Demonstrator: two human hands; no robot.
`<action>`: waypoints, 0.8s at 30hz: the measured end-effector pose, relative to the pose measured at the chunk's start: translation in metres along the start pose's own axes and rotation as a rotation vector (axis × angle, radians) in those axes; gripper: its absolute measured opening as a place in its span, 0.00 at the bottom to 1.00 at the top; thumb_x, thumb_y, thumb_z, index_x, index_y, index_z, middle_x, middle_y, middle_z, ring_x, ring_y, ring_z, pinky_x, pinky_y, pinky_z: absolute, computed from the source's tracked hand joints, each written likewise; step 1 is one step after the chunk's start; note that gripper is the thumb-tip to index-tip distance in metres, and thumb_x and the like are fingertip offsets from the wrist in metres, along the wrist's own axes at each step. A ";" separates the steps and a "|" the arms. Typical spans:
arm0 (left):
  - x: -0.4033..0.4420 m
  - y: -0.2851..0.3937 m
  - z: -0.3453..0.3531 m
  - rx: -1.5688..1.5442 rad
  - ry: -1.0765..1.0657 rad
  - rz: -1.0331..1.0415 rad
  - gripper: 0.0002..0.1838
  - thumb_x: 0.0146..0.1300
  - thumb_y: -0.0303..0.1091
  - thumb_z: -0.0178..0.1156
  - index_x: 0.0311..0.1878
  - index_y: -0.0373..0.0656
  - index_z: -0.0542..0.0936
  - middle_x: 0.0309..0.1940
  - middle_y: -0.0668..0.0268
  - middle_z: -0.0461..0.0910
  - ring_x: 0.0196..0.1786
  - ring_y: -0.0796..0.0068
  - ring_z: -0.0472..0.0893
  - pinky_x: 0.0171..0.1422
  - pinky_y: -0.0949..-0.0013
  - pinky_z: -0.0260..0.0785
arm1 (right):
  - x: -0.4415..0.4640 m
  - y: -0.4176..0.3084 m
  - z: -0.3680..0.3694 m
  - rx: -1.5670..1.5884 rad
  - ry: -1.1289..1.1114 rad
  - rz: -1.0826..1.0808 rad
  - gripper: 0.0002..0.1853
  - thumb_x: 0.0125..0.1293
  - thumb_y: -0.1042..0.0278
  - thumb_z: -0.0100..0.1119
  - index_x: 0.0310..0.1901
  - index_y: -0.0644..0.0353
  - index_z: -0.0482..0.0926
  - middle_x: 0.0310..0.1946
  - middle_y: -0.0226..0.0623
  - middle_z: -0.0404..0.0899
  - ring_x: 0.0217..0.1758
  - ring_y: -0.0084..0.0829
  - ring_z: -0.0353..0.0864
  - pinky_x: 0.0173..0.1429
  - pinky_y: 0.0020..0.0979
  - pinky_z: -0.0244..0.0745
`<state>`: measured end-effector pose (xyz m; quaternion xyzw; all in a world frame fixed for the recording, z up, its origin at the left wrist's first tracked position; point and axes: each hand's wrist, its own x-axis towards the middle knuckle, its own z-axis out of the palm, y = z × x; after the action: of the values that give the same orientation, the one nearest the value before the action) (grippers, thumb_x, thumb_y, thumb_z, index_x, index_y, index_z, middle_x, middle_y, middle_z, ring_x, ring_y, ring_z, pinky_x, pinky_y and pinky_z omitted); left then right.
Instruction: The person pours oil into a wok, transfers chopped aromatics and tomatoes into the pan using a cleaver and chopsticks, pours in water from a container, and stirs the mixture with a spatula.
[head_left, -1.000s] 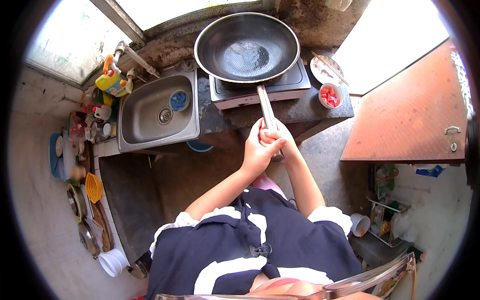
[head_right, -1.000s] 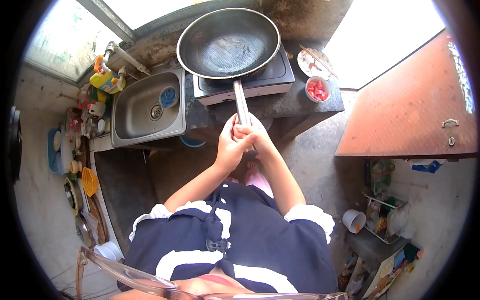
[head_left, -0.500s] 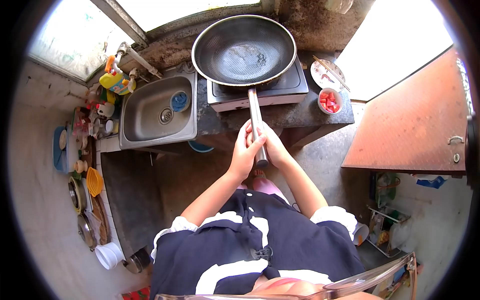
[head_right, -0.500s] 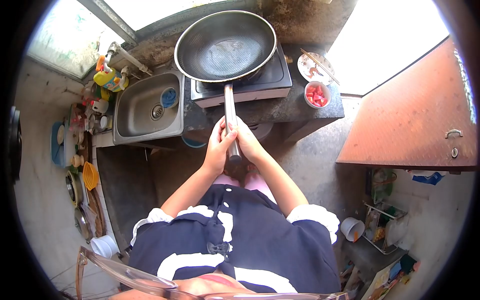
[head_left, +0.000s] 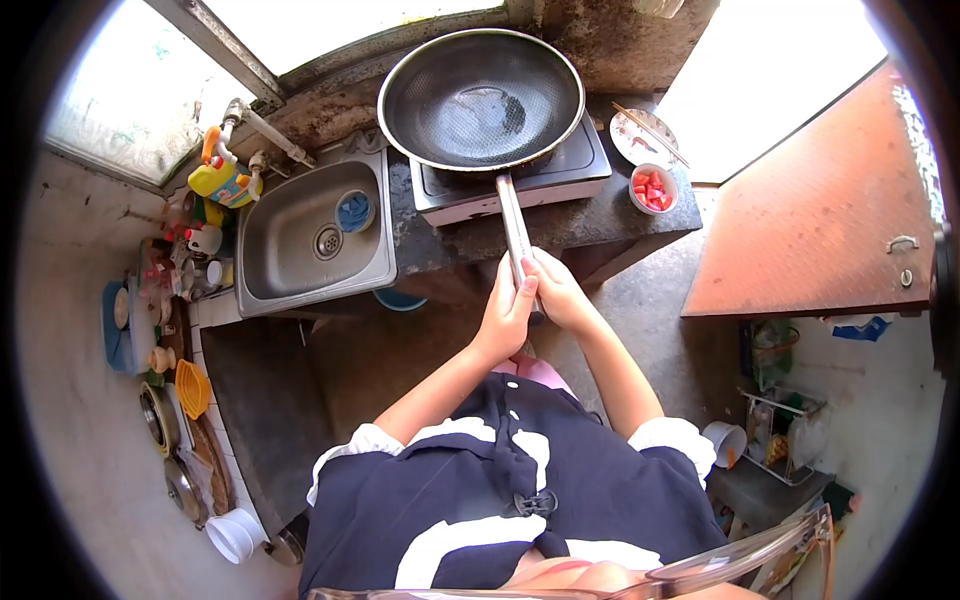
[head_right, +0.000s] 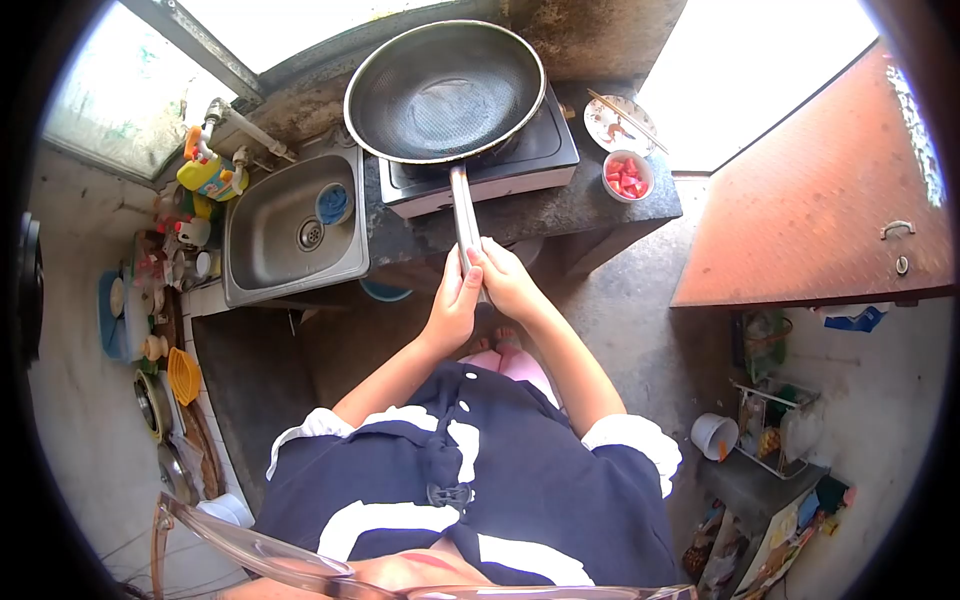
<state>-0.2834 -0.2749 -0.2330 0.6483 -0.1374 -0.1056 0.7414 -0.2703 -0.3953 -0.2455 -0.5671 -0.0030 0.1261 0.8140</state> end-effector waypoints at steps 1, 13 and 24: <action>-0.001 0.001 0.000 -0.012 -0.002 -0.008 0.27 0.73 0.40 0.45 0.69 0.34 0.55 0.59 0.58 0.65 0.63 0.70 0.65 0.67 0.70 0.56 | 0.001 0.002 0.000 -0.011 0.008 -0.004 0.12 0.74 0.57 0.47 0.40 0.58 0.73 0.30 0.22 0.69 0.33 0.14 0.65 0.37 0.18 0.63; 0.001 -0.002 -0.006 -0.045 -0.031 -0.019 0.29 0.74 0.42 0.45 0.69 0.34 0.54 0.61 0.57 0.64 0.65 0.68 0.64 0.69 0.68 0.54 | 0.000 0.006 0.003 0.044 0.043 0.001 0.11 0.74 0.60 0.47 0.39 0.58 0.72 0.29 0.23 0.68 0.32 0.14 0.64 0.36 0.18 0.62; -0.001 -0.007 -0.007 -0.026 -0.013 -0.007 0.28 0.74 0.41 0.45 0.69 0.34 0.55 0.60 0.58 0.65 0.64 0.69 0.64 0.69 0.68 0.55 | 0.000 0.014 0.004 0.045 0.059 -0.034 0.12 0.74 0.59 0.46 0.44 0.59 0.73 0.31 0.23 0.70 0.32 0.14 0.66 0.36 0.18 0.64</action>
<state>-0.2818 -0.2686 -0.2405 0.6384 -0.1388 -0.1142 0.7484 -0.2736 -0.3866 -0.2570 -0.5519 0.0140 0.0954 0.8283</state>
